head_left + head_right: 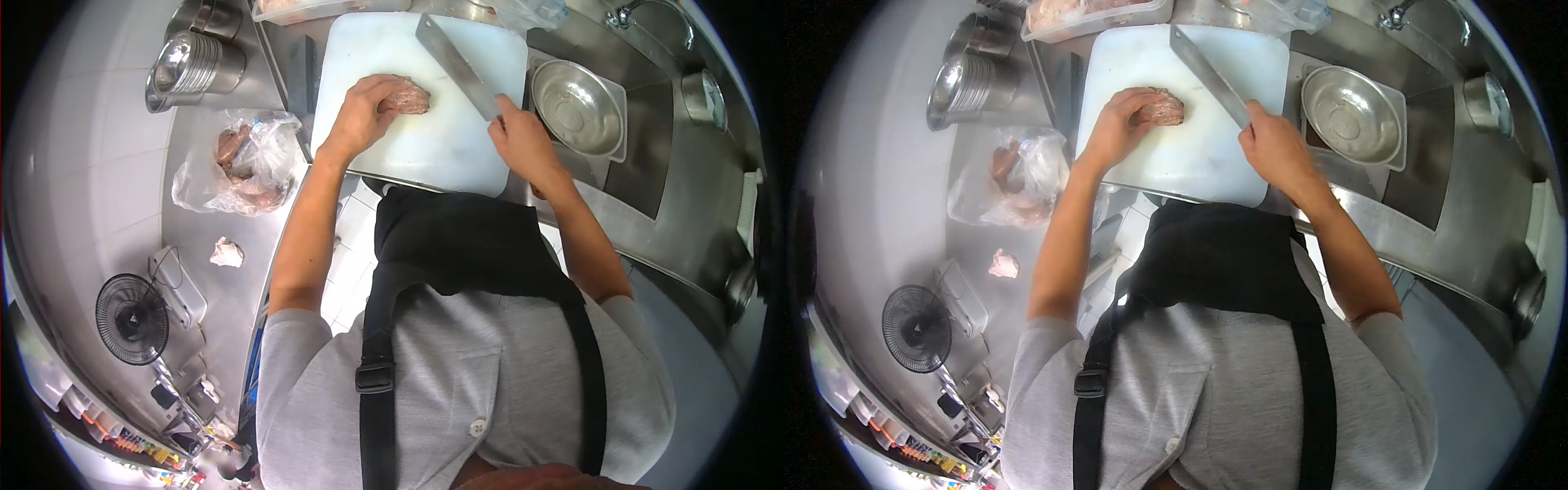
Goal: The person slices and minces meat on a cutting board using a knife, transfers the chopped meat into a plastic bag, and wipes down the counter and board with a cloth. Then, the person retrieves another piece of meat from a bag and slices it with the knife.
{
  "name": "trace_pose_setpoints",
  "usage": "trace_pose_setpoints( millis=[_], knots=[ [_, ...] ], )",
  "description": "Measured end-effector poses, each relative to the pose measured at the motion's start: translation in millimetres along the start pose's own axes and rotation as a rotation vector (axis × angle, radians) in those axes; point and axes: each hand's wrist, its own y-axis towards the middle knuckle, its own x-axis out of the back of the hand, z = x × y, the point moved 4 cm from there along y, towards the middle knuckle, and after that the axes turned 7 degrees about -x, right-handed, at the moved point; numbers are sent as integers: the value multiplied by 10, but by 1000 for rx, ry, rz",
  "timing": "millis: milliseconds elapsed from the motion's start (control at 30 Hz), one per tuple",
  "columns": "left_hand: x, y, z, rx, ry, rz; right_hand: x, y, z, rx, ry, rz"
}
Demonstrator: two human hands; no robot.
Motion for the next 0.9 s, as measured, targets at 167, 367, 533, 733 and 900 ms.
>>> trace_pose_setpoints(
  millis=[167, 367, 533, 733, 900],
  knots=[
    [-59, 30, 33, 64, -88, -37, -217, 48, 50, 9, -105, 72],
    [-107, 62, 93, -36, -5, -29, 231, -329, 363, -15, -112, 134],
    [-153, 84, 122, -68, 42, 3, 311, -512, 475, 5, -106, 127],
    [-74, 57, 105, -73, 43, -18, 195, -518, 527, 40, -123, 129],
    [-39, -43, 210, 5, 27, -48, 163, -555, 591, 42, -163, 148]
  ],
)
